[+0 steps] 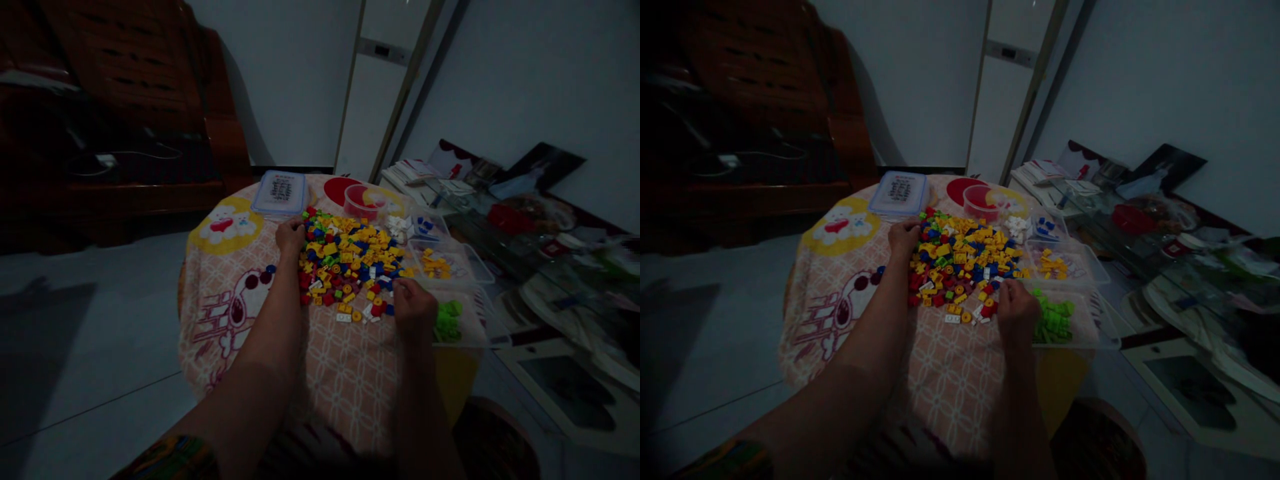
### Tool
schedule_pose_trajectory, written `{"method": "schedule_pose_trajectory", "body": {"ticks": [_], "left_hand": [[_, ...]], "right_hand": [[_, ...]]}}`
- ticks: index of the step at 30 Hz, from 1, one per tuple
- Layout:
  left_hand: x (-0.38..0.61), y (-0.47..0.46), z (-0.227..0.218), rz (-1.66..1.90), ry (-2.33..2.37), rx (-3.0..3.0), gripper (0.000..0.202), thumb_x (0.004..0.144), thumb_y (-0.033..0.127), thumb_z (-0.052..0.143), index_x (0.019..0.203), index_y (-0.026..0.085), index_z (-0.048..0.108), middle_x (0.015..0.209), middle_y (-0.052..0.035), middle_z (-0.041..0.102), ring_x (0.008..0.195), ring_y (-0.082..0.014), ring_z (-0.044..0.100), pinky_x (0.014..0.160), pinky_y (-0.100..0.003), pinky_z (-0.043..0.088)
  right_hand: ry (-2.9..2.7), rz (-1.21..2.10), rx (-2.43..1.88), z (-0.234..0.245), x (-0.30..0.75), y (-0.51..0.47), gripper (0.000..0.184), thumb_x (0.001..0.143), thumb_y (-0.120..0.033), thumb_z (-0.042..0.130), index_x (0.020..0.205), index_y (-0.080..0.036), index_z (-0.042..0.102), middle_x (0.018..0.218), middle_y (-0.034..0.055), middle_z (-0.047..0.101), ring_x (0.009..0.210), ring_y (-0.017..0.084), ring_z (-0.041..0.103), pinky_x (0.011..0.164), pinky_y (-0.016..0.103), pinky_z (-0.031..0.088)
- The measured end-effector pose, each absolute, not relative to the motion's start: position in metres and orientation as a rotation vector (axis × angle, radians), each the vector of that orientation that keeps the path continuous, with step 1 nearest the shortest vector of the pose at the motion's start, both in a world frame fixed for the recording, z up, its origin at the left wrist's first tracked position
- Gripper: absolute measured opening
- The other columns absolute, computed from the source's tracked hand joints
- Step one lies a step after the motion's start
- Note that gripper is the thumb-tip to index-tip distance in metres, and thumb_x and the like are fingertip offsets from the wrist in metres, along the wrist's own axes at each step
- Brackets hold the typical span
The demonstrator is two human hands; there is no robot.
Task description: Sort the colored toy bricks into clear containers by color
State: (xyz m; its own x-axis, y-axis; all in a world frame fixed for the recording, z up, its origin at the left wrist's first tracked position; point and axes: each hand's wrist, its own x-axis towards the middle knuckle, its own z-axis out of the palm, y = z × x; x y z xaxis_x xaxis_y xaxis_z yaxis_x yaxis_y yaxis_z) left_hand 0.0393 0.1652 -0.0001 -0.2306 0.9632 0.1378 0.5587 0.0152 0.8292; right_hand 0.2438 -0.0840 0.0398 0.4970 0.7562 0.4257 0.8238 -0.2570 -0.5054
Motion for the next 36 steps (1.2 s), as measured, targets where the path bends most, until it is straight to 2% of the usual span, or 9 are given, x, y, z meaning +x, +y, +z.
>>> {"method": "schedule_pose_trajectory", "body": {"ticks": [6,8,12,18,22,26,30,33,36], "left_hand": [[0.040,0.163,0.003,1.106,1.822,1.538,0.032,0.083,0.021,0.057,0.107,0.019,0.078,0.110,-0.0057,0.076,0.105,-0.0209,0.069,0.093,-0.027,0.049],[0.040,0.163,0.003,1.112,1.819,1.529,0.032,0.082,0.022,0.057,0.106,0.019,0.078,0.109,-0.0056,0.077,0.104,-0.0211,0.069,0.092,-0.028,0.049],[0.040,0.165,0.003,1.123,1.818,1.515,0.032,0.081,0.021,0.058,0.105,0.018,0.078,0.105,-0.0061,0.077,0.103,-0.0219,0.069,0.091,-0.028,0.050],[0.039,0.165,0.003,1.123,1.822,1.527,0.033,0.080,0.021,0.059,0.107,0.018,0.077,0.108,-0.0060,0.077,0.105,-0.0226,0.068,0.093,-0.028,0.049],[0.039,0.164,0.004,1.102,1.820,1.538,0.034,0.082,0.022,0.058,0.110,0.016,0.077,0.111,-0.0089,0.076,0.106,-0.0252,0.068,0.096,-0.031,0.050],[0.039,0.166,0.004,1.095,1.833,1.533,0.034,0.080,0.022,0.059,0.108,0.015,0.077,0.110,-0.0105,0.076,0.106,-0.0267,0.068,0.098,-0.034,0.050],[0.038,0.168,0.001,1.112,1.818,1.523,0.035,0.080,0.022,0.058,0.110,0.016,0.077,0.111,-0.0103,0.075,0.107,-0.0265,0.068,0.098,-0.035,0.050],[0.038,0.167,0.002,1.117,1.817,1.538,0.035,0.080,0.022,0.058,0.109,0.016,0.077,0.112,-0.0101,0.075,0.108,-0.0260,0.068,0.099,-0.034,0.049],[0.037,0.166,0.003,1.124,1.819,1.543,0.035,0.079,0.023,0.058,0.107,0.016,0.077,0.109,-0.0094,0.076,0.106,-0.0254,0.068,0.097,-0.032,0.050]], "right_hand": [[-1.788,0.171,-2.088,0.040,0.184,-0.064,0.030,0.098,-0.031,0.045,0.109,-0.023,0.073,0.098,0.0071,0.077,0.084,0.017,0.069,0.072,0.025,0.042],[-1.914,0.187,-2.136,0.035,0.171,-0.058,0.029,0.098,-0.031,0.047,0.111,-0.022,0.071,0.103,0.0089,0.075,0.089,0.019,0.069,0.074,0.026,0.043],[-2.007,0.168,-2.234,0.022,0.159,-0.051,0.027,0.099,-0.028,0.045,0.107,-0.019,0.069,0.102,0.0120,0.074,0.089,0.021,0.068,0.074,0.028,0.044],[-1.893,0.171,-2.118,0.020,0.162,-0.061,0.026,0.099,-0.030,0.046,0.113,-0.021,0.067,0.107,0.0085,0.074,0.094,0.018,0.068,0.077,0.025,0.044],[-1.606,0.008,-2.119,0.024,0.186,-0.076,0.031,0.099,-0.034,0.047,0.117,-0.021,0.069,0.101,0.0093,0.076,0.090,0.019,0.068,0.077,0.024,0.044],[-1.246,-0.242,-2.169,0.035,0.233,-0.094,0.039,0.097,-0.037,0.045,0.112,-0.014,0.072,0.086,0.0122,0.075,0.076,0.020,0.067,0.071,0.027,0.042],[-1.108,-0.385,-2.292,0.046,0.283,-0.110,0.043,0.093,-0.038,0.048,0.118,-0.012,0.070,0.074,0.0089,0.071,0.064,0.019,0.060,0.064,0.028,0.037],[-1.255,-0.370,-2.369,0.045,0.312,-0.117,0.034,0.093,-0.036,0.047,0.095,-0.015,0.074,0.073,0.0083,0.070,0.063,0.017,0.057,0.063,0.027,0.034],[-1.472,-0.342,-2.443,0.041,0.335,-0.120,0.033,0.094,-0.037,0.048,0.078,-0.017,0.070,0.070,0.0078,0.069,0.064,0.016,0.057,0.064,0.027,0.032]]}}
